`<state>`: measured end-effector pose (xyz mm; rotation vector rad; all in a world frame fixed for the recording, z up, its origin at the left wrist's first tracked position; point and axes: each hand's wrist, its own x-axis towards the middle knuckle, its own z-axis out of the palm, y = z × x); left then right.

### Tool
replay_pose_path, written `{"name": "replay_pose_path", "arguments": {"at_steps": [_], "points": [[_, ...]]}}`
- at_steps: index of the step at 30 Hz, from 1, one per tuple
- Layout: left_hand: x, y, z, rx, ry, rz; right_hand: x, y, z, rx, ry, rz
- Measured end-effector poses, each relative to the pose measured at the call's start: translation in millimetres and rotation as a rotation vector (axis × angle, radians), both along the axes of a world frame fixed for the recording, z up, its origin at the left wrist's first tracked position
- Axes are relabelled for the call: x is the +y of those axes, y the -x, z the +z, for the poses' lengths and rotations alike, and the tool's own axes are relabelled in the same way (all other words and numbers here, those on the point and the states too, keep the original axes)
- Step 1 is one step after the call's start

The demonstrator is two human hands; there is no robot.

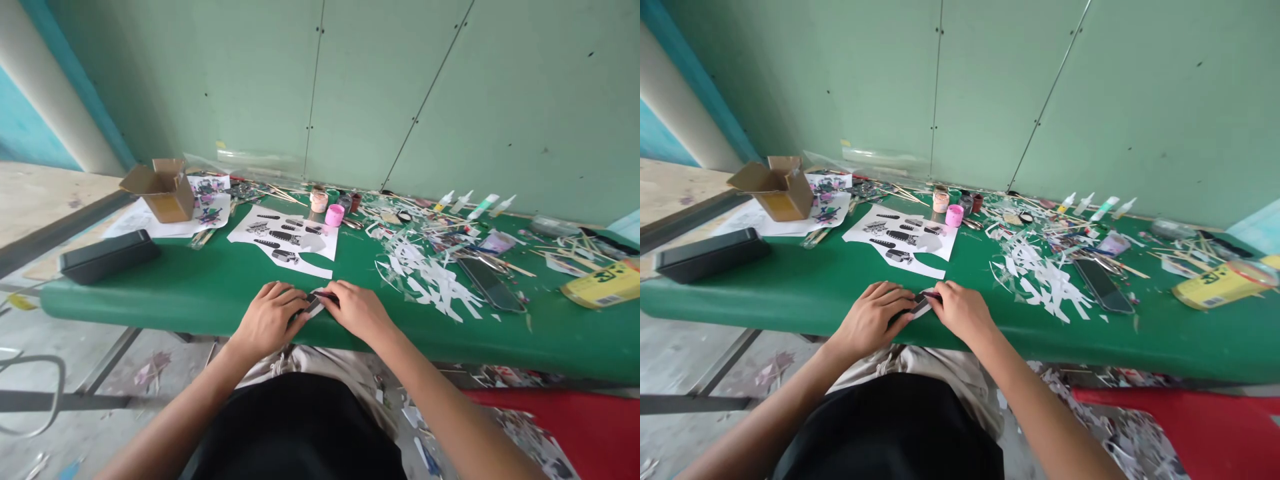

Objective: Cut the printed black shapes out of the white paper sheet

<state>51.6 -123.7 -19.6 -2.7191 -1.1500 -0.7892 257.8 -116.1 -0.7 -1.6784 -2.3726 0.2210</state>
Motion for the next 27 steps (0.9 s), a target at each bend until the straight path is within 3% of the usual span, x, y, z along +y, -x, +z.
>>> {"name": "replay_pose_path", "arguments": {"at_steps": [7,12,20,27], "points": [[-27.9,-26.9,-19.9,-0.015,-0.122,0.111,-14.2,13.7,1.1,-0.016,0.056,-0.184],[-35.7,-37.8,-29.3,0.017,-0.085,0.202,-12.1,4.3,2.6,0.036,0.000,-0.141],[-36.8,-37.3,-36.8,0.031,-0.112,0.233,-2.9,-2.7,-3.6,-0.020,-0.069,-0.002],[-37.4,-37.6,-37.3,0.025,-0.103,0.234,-2.1,-2.1,-5.2,-0.051,-0.069,0.016]]}}
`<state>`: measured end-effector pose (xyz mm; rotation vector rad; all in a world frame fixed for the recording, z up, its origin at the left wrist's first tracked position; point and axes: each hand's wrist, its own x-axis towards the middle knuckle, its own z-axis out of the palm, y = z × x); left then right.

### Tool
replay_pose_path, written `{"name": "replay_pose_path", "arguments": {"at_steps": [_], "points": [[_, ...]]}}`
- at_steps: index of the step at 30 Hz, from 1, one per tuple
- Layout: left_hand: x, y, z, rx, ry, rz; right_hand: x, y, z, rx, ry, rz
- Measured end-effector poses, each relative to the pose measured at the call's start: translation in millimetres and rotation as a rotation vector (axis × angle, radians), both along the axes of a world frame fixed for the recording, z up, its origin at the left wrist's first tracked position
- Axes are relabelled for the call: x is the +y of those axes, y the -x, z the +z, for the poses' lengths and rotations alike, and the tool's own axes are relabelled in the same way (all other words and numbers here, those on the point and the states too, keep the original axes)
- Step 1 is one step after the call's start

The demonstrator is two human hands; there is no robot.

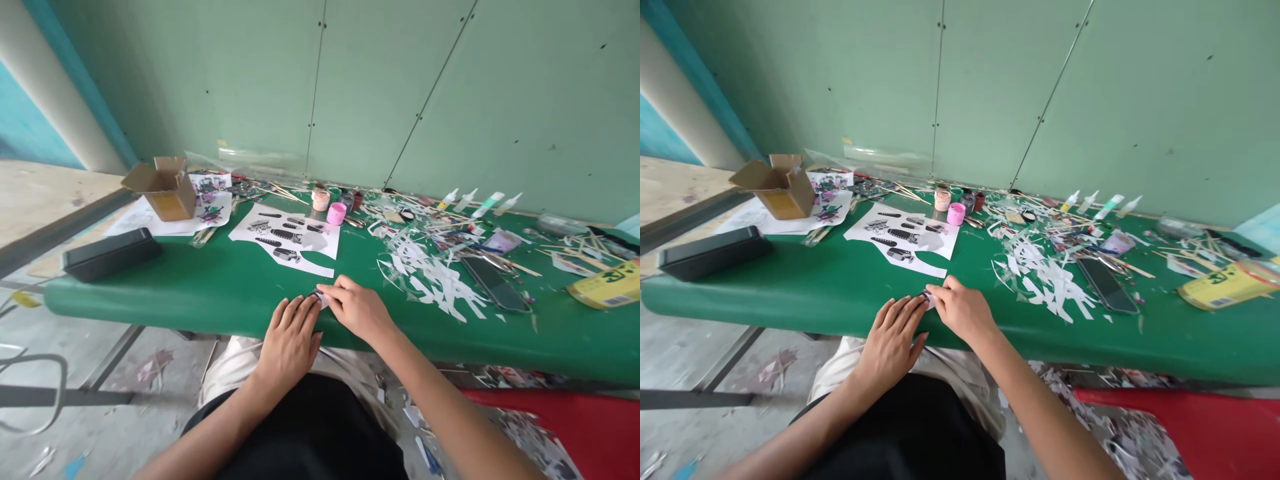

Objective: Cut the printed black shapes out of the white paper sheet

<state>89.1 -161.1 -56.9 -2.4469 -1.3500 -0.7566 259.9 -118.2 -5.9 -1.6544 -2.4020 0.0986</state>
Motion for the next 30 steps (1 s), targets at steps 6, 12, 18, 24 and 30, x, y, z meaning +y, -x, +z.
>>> {"name": "replay_pose_path", "arguments": {"at_steps": [6,12,18,24,30], "points": [[-0.1,0.3,0.2,0.003,-0.009,-0.002,1.3,-1.3,-1.8,-0.022,-0.007,0.015],[0.5,1.0,-1.1,0.007,-0.024,0.000,3.9,-1.9,2.4,-0.121,-0.020,0.063],[-1.4,-0.1,-1.8,0.032,-0.029,0.033,2.8,1.8,15.4,-0.321,-0.009,0.119],[-1.9,-0.7,-2.1,0.055,-0.036,0.036,-7.1,8.8,15.3,-0.388,0.007,0.056],[-1.2,-0.8,-2.1,0.054,-0.062,0.031,-16.8,16.1,11.2,-0.398,0.023,-0.008]]}}
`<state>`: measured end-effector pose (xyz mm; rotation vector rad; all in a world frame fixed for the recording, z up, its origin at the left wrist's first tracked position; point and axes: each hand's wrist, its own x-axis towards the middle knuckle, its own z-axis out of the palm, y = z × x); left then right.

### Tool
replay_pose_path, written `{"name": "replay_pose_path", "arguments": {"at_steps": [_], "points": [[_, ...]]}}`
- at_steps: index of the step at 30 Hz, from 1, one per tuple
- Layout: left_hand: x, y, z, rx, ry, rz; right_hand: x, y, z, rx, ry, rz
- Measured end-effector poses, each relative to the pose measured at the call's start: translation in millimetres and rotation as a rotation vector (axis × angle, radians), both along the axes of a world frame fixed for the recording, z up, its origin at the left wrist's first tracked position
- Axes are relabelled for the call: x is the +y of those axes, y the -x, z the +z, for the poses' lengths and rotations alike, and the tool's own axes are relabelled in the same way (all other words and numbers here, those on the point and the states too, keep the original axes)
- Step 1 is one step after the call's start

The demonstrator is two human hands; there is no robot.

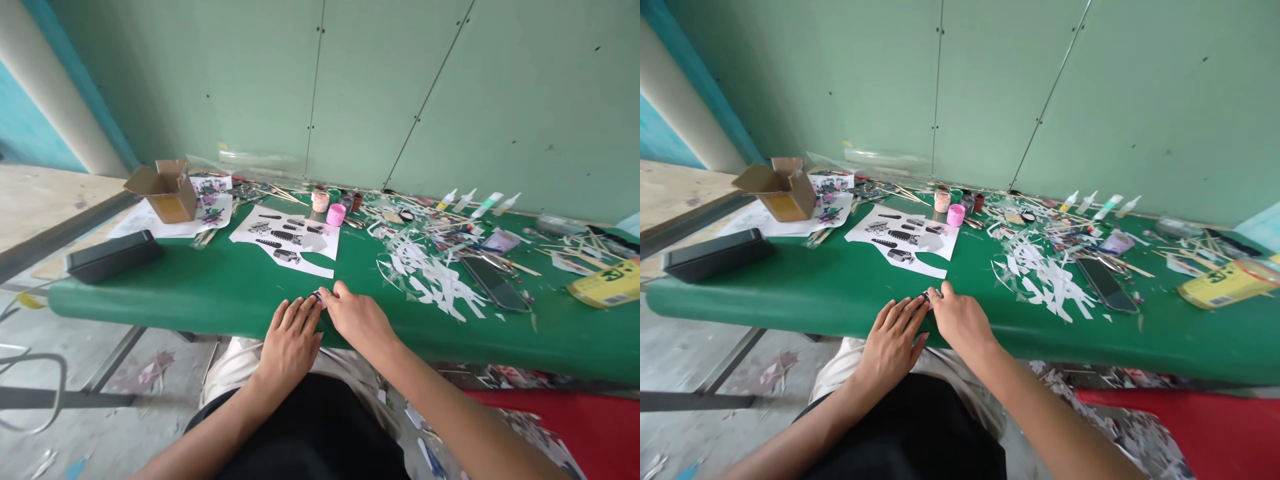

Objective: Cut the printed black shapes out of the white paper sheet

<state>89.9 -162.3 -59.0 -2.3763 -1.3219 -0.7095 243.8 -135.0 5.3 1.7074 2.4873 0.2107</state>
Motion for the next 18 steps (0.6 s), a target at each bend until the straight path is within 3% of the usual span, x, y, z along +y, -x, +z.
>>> {"name": "replay_pose_path", "arguments": {"at_steps": [11,18], "points": [[-0.3,-1.6,-0.2,-0.017,-0.016,-0.008,-11.2,10.2,4.8,0.028,0.017,-0.099],[2.5,2.2,4.0,-0.118,0.020,-0.088,-4.2,0.3,7.6,-0.009,-0.006,-0.006]]}}
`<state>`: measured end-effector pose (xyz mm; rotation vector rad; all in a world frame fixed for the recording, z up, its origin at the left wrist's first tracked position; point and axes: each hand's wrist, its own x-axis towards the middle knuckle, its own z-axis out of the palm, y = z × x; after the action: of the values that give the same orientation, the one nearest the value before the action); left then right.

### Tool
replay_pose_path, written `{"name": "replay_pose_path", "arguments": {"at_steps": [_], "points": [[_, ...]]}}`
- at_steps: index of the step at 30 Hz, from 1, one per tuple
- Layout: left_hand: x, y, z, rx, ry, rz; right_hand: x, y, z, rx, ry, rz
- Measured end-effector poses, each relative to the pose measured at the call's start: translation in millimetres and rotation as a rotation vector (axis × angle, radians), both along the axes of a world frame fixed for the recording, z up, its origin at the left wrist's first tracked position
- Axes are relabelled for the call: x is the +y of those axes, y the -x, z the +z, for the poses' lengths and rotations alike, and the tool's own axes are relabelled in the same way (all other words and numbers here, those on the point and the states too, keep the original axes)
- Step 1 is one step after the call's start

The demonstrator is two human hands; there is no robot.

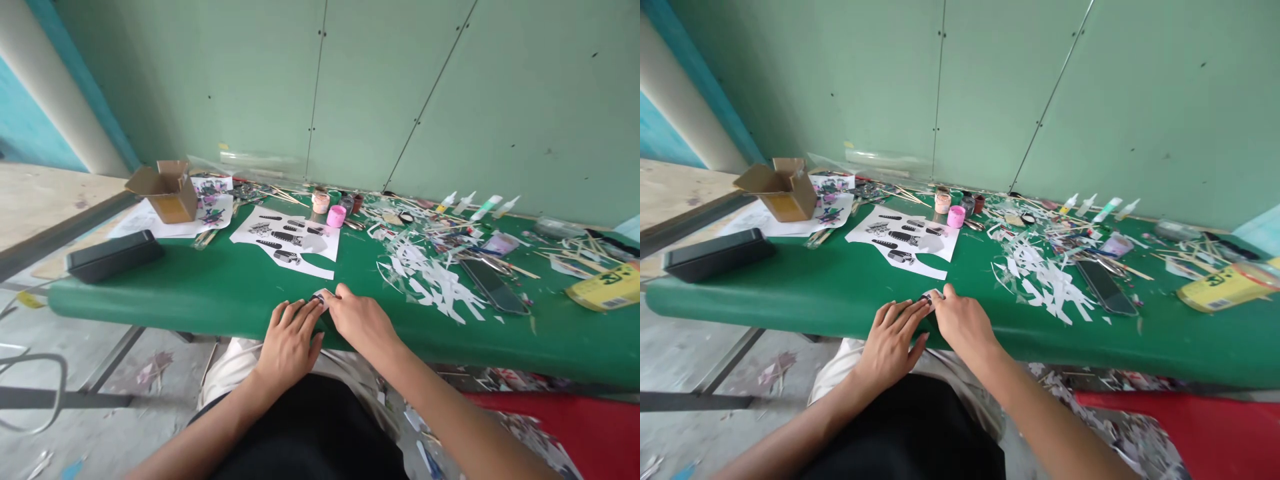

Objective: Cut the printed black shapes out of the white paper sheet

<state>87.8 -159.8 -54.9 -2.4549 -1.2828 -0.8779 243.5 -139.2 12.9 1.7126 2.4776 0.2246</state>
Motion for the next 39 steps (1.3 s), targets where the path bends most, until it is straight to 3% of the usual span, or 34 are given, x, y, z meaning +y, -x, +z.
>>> {"name": "replay_pose_path", "arguments": {"at_steps": [13,21,39], "points": [[0.0,0.4,0.1,0.013,-0.004,-0.005,-10.1,0.9,0.2,-0.026,0.047,-0.071],[3.1,6.5,3.2,-0.007,0.069,-0.050,-4.0,-11.8,-6.0,0.013,0.021,-0.021],[0.0,1.5,1.1,-0.004,-0.008,-0.016,-15.1,-1.0,-3.0,-0.010,0.052,-0.088]]}}
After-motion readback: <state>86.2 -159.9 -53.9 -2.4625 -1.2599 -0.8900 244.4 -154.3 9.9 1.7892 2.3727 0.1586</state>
